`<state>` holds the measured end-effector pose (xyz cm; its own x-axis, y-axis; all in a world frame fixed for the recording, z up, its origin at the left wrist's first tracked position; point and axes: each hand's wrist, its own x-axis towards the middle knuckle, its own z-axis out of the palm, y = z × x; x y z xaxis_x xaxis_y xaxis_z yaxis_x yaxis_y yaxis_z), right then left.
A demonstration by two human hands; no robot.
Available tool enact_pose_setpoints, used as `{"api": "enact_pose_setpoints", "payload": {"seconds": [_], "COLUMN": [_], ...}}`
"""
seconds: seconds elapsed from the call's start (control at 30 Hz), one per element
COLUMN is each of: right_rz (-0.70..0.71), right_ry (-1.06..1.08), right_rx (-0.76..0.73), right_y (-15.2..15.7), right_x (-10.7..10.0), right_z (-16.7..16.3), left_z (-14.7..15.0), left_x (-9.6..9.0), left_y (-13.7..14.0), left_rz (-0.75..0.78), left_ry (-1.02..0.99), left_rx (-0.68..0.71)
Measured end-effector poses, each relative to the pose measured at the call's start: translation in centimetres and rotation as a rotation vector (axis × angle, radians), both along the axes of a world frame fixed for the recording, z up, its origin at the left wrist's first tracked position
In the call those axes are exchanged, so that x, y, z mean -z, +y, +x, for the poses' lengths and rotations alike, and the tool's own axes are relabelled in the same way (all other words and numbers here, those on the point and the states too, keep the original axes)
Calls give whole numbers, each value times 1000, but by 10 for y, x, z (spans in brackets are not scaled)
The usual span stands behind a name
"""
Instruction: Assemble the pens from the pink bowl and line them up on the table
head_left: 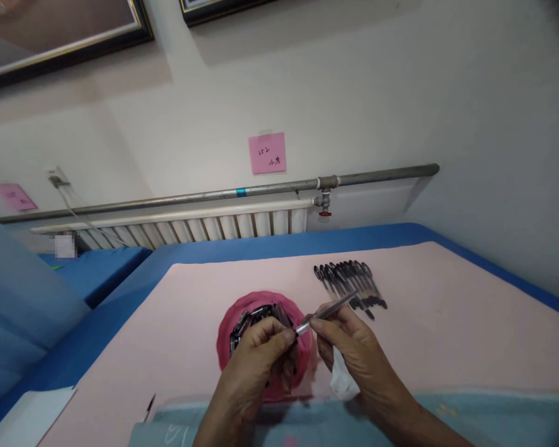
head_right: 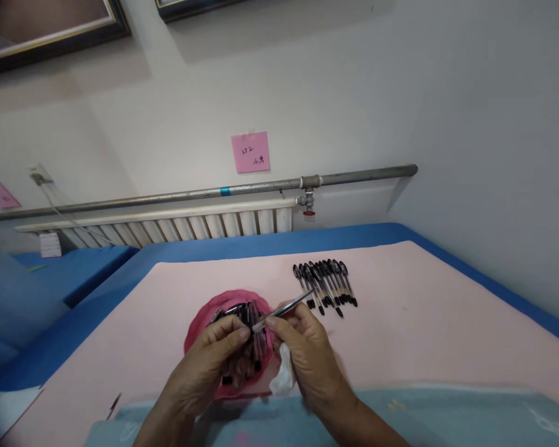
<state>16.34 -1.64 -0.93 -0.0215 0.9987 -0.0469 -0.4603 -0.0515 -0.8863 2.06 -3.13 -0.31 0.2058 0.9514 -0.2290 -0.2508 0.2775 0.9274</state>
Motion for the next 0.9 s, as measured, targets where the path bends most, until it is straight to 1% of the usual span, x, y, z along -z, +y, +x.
{"api": "enact_pose_setpoints", "payload": {"seconds": [0.1, 0.2, 0.3, 0.37, 0.53, 0.57, 0.67, 0.73, 0.9], "right_rz": [-8, -5, 0, 6, 1, -4, -6, -15, -86], "right_ry": [12, 9, -24, -46, -48, -43, -36, -27, 65], "right_rx": [-10, 2, 4, 5, -4, -2, -6, -16, -50], "right_y": [1, 1, 1, 1, 2, 2, 3, 4, 6], "right_x": [2, 2, 0, -1, 0, 1, 4, 6, 7], "right_z": [1, 1, 1, 0, 2, 2, 3, 3, 1], "left_z": [-2, -2, 0, 1, -1, -1, -2, -1, 0], "left_x": [0, -1, -1, -1, -3, -3, -3, -1, -3], "left_y": [1, 2, 1, 2, 2, 2, 0, -1, 1], "left_rz": [36, -26, -81, -63, -9, -17, -60, -61, 34], "left_ry": [-21, -72, -67, -35, 24, 21, 14, 18, 117], "left_rx": [-10, 5, 63, 67, -1, 8, 99, 140, 81]}}
